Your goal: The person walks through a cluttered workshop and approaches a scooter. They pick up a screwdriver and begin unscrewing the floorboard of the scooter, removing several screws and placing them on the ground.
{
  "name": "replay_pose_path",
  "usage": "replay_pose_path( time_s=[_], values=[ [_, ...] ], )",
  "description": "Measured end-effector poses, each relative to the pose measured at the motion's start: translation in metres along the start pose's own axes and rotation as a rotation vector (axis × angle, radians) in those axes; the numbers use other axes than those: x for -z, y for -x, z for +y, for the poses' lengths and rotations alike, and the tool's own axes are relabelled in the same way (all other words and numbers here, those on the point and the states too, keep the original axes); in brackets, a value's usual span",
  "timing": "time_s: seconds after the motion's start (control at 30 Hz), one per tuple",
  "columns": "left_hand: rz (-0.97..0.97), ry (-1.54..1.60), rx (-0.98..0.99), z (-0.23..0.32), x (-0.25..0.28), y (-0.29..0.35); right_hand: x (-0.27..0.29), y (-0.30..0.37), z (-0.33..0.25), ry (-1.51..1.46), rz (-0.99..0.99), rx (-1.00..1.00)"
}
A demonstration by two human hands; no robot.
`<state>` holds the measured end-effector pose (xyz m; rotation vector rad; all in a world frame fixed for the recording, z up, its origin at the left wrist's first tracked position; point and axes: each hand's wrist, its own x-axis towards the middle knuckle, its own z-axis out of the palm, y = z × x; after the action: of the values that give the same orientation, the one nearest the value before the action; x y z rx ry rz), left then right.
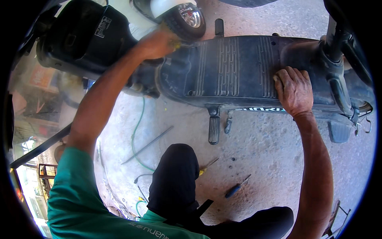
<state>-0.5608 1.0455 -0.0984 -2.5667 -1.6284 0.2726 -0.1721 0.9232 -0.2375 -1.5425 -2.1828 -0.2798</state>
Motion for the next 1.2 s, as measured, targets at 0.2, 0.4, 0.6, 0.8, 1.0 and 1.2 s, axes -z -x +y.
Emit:
replay_pose_path(
  time_s=[0.2,0.4,0.6,0.8,1.0,1.2],
  values=[
    [-0.062,0.033,0.007,-0.004,0.008,-0.029,-0.002,0.001,0.002,-0.006,-0.002,-0.017],
    [-0.205,0.231,0.309,0.006,0.005,-0.031,-0.001,0.003,0.004,-0.016,-0.036,-0.034],
    [-0.012,-0.156,-0.04,0.021,0.002,-0.029,-0.002,0.002,0.005,-0.031,0.007,-0.015],
    [-0.114,0.069,0.158,-0.003,-0.007,-0.034,-0.002,-0.001,0.001,-0.036,-0.022,-0.022],
    [-0.064,0.105,0.198,0.019,0.003,-0.015,-0.005,0.002,0.006,-0.025,0.03,-0.011],
    [-0.049,0.113,0.191,0.014,0.0,-0.015,-0.007,0.0,0.005,-0.008,0.016,-0.028]
  ],
)
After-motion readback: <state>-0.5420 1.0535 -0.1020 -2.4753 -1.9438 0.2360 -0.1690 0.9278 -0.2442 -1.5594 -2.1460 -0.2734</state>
